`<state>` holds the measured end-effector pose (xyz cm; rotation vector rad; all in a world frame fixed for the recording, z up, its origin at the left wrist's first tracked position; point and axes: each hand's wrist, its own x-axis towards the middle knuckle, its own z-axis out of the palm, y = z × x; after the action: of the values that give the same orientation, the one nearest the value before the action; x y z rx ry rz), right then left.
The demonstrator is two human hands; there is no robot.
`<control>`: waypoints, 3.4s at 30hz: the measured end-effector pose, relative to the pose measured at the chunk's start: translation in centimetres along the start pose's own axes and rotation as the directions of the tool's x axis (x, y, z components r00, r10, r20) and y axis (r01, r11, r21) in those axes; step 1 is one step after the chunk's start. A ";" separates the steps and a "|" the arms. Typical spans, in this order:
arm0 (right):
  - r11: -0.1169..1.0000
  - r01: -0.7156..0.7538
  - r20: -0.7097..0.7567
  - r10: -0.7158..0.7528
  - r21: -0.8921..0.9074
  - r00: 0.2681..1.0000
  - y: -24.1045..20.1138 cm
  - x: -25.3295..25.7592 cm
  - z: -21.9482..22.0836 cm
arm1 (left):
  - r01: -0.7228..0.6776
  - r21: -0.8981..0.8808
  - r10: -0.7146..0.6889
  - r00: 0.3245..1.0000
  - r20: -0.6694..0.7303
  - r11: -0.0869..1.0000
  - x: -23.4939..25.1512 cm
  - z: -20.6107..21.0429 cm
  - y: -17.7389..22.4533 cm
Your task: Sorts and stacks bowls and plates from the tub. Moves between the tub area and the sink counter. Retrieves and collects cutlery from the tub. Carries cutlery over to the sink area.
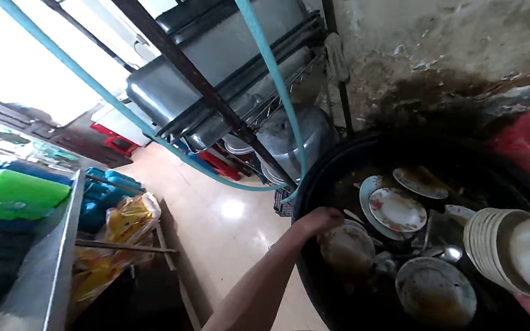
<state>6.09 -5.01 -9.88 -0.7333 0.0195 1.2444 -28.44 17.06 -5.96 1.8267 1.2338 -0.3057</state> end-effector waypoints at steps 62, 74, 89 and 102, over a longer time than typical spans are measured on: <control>0.985 0.169 -0.023 -0.168 0.038 0.986 0.0 0.3 -0.9 | -0.604 0.256 0.621 0.783 0.017 0.755 -3.9 17.7 9.6; 0.985 0.175 -0.041 -0.174 0.014 0.984 0.3 0.9 -0.7 | -0.378 -0.124 0.377 0.926 -0.030 0.918 -2.8 14.7 7.3; 0.983 0.179 -0.032 -0.177 0.044 0.984 0.6 0.9 -0.6 | -0.130 -0.281 0.068 0.973 -0.220 0.951 2.7 8.7 7.8; 0.983 0.177 0.000 -0.177 0.047 0.984 0.5 0.5 -0.3 | -0.185 -0.026 0.161 0.910 -0.381 0.982 -1.8 2.1 4.9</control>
<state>5.95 -4.65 -10.57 -0.6771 -0.0195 1.0719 -24.60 13.76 -3.42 1.9838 1.3065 0.1946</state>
